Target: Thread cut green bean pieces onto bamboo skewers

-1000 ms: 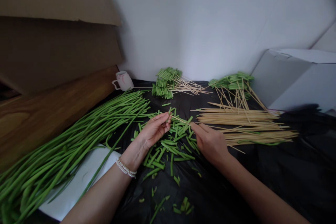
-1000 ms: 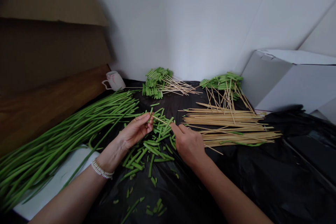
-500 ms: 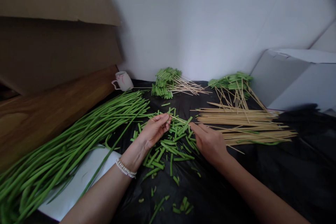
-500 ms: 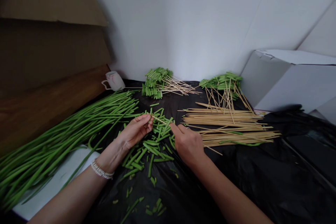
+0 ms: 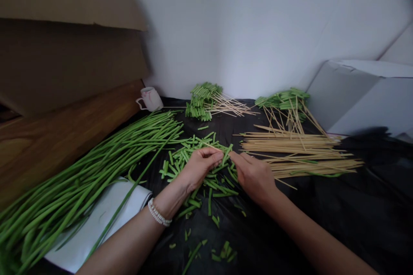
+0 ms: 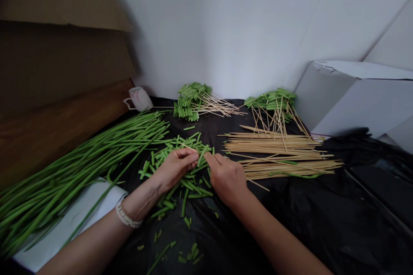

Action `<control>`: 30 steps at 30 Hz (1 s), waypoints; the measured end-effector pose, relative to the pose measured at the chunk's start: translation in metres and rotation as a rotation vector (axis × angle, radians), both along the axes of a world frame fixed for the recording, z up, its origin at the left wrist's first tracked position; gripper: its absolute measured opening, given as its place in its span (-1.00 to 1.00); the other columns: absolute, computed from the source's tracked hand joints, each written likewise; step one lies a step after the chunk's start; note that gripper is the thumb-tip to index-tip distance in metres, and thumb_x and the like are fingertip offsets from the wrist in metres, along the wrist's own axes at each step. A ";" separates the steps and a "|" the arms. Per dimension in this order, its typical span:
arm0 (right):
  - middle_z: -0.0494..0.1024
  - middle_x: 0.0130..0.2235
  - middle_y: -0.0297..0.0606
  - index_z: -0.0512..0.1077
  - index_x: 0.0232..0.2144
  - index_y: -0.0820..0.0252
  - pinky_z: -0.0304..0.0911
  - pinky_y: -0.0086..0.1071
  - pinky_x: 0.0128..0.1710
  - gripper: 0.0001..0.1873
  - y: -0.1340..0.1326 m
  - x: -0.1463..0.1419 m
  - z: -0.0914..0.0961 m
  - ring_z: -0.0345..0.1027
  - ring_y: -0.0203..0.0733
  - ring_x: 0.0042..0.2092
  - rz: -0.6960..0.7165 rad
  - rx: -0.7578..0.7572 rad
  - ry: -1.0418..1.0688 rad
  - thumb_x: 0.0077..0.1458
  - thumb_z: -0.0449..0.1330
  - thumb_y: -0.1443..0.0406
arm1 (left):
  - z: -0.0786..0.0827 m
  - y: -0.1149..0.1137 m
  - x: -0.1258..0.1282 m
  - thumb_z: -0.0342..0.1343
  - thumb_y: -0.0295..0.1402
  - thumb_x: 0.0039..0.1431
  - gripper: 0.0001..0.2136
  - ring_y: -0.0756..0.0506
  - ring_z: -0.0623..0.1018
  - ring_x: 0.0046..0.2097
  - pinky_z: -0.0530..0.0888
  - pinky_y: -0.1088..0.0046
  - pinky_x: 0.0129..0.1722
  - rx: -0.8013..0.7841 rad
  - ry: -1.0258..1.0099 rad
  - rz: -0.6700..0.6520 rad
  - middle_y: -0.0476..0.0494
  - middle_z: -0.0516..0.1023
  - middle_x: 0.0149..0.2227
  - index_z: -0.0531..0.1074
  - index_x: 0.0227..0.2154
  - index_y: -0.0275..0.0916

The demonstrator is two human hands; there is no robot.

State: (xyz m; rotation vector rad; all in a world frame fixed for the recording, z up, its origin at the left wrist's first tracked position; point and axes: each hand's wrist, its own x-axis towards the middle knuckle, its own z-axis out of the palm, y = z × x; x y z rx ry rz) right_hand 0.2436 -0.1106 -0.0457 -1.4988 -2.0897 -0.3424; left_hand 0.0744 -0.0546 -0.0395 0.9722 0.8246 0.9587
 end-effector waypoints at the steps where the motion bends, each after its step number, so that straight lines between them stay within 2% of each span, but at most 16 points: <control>1: 0.51 -0.42 -0.32 0.49 -0.12 0.12 0.06 -0.45 -0.42 -0.64 0.000 0.000 0.000 0.33 -0.33 -0.41 -0.002 0.013 0.009 0.22 -0.07 0.39 | 0.000 -0.002 0.002 0.40 -0.33 -0.18 -0.80 0.07 0.42 -0.46 0.34 0.57 -0.39 0.001 0.000 0.007 -0.04 0.50 -0.53 0.56 -0.51 -0.34; 5: 0.55 -0.33 -0.27 0.47 -0.08 0.16 0.13 -0.47 -0.35 -0.63 0.001 0.003 0.001 0.39 -0.31 -0.34 -0.003 0.009 0.042 0.24 -0.09 0.39 | 0.001 -0.004 0.004 0.40 -0.31 -0.19 -0.77 0.07 0.44 -0.44 0.35 0.57 -0.36 -0.026 0.009 0.002 -0.05 0.51 -0.51 0.55 -0.50 -0.35; 10: 0.57 -0.26 -0.24 0.46 -0.05 0.11 0.17 -0.46 -0.30 -0.65 0.001 0.010 0.003 0.42 -0.27 -0.29 -0.082 -0.019 0.099 0.24 -0.06 0.35 | 0.001 0.000 -0.001 0.37 -0.28 -0.12 -0.76 0.07 0.49 -0.41 0.39 0.58 -0.35 -0.066 0.001 -0.025 -0.08 0.56 -0.44 0.52 -0.43 -0.32; 15: 0.58 -0.21 -0.23 0.46 -0.08 0.10 0.14 -0.44 -0.30 -0.67 0.005 0.020 0.007 0.41 -0.25 -0.24 -0.118 -0.070 0.170 0.25 -0.06 0.29 | 0.005 0.009 -0.010 0.36 -0.33 -0.08 -0.76 0.06 0.51 -0.43 0.42 0.57 -0.36 0.016 -0.010 0.068 -0.12 0.58 -0.43 0.51 -0.35 -0.32; 19: 0.55 -0.38 -0.29 0.47 -0.37 0.12 0.02 -0.43 -0.39 -0.73 0.011 0.025 0.013 0.34 -0.26 -0.36 -0.147 -0.257 0.161 0.22 -0.01 0.23 | 0.007 0.012 -0.013 0.37 -0.39 -0.09 -0.70 0.06 0.52 -0.41 0.44 0.59 -0.36 -0.059 -0.081 0.076 -0.13 0.59 -0.40 0.53 -0.25 -0.35; 22: 0.46 -0.52 -0.36 0.40 -0.53 0.13 -0.09 -0.43 -0.46 -0.73 0.011 0.026 0.018 0.23 -0.32 -0.47 -0.134 -0.430 0.136 0.16 0.05 0.21 | 0.009 0.012 -0.013 0.34 -0.41 -0.06 -0.76 0.07 0.52 -0.42 0.44 0.61 -0.38 -0.091 -0.110 0.078 -0.12 0.57 -0.42 0.52 -0.30 -0.36; 27: 0.36 -0.62 -0.41 0.36 -0.65 0.13 -0.19 -0.42 -0.51 -0.72 0.004 0.025 0.023 0.12 -0.37 -0.55 -0.060 -0.680 0.035 0.05 0.17 0.21 | 0.013 0.012 -0.014 0.30 -0.44 -0.03 -0.80 0.04 0.54 -0.41 0.45 0.59 -0.40 -0.106 -0.109 0.112 -0.13 0.58 -0.40 0.42 -0.34 -0.30; 30: 0.41 -0.58 -0.35 0.40 -0.63 0.13 -0.20 -0.41 -0.50 -0.76 0.001 0.022 0.023 0.19 -0.33 -0.52 -0.085 -0.680 -0.060 0.01 0.21 0.19 | 0.015 0.012 -0.014 0.28 -0.45 -0.03 -0.81 0.03 0.55 -0.42 0.44 0.60 -0.43 -0.102 -0.110 0.131 -0.15 0.59 -0.39 0.37 -0.38 -0.28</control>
